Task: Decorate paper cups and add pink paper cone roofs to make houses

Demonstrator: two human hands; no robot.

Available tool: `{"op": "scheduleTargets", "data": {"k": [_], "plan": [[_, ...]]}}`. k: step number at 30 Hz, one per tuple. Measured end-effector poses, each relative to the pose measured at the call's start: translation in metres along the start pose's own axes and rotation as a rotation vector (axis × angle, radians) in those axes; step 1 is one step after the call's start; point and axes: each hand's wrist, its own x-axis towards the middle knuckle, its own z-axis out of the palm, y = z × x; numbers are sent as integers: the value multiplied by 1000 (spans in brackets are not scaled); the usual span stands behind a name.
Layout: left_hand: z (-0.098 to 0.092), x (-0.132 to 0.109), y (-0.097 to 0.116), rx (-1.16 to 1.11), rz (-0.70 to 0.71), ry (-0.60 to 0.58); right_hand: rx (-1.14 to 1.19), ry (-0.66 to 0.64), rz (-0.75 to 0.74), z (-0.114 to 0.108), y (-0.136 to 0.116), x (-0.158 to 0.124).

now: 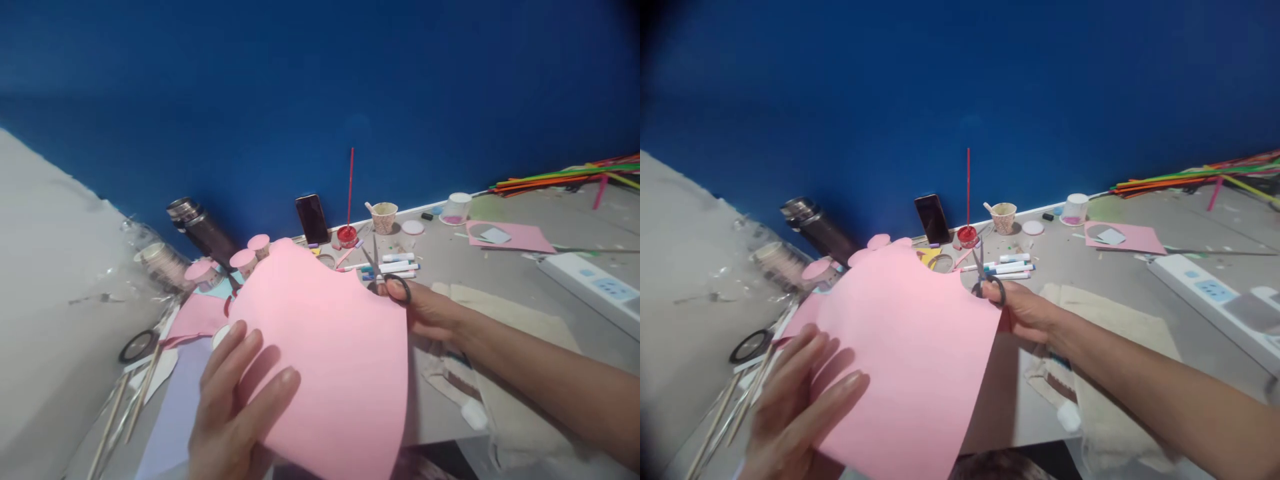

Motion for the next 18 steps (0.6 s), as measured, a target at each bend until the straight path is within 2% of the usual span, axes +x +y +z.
{"op": "scheduleTargets", "data": {"k": [3, 6, 9, 12, 15, 18], "plan": [[22, 5, -22, -94, 11, 43, 1, 54, -71, -4, -6, 11], [40, 4, -41, -157, -10, 22, -33, 105, -37, -11, -6, 20], [49, -3, -54, -175, -32, -21, -54, 164, 1, -16, 0, 25], [54, -8, -64, -142, -45, -56, -72, 221, 16, -22, 3, 27], [54, -7, -71, -48, 29, -158, -101, 287, -2, -28, 3, 27], [39, -5, -63, 133, 14, -272, -118, 344, -47, -30, 4, 25]]}}
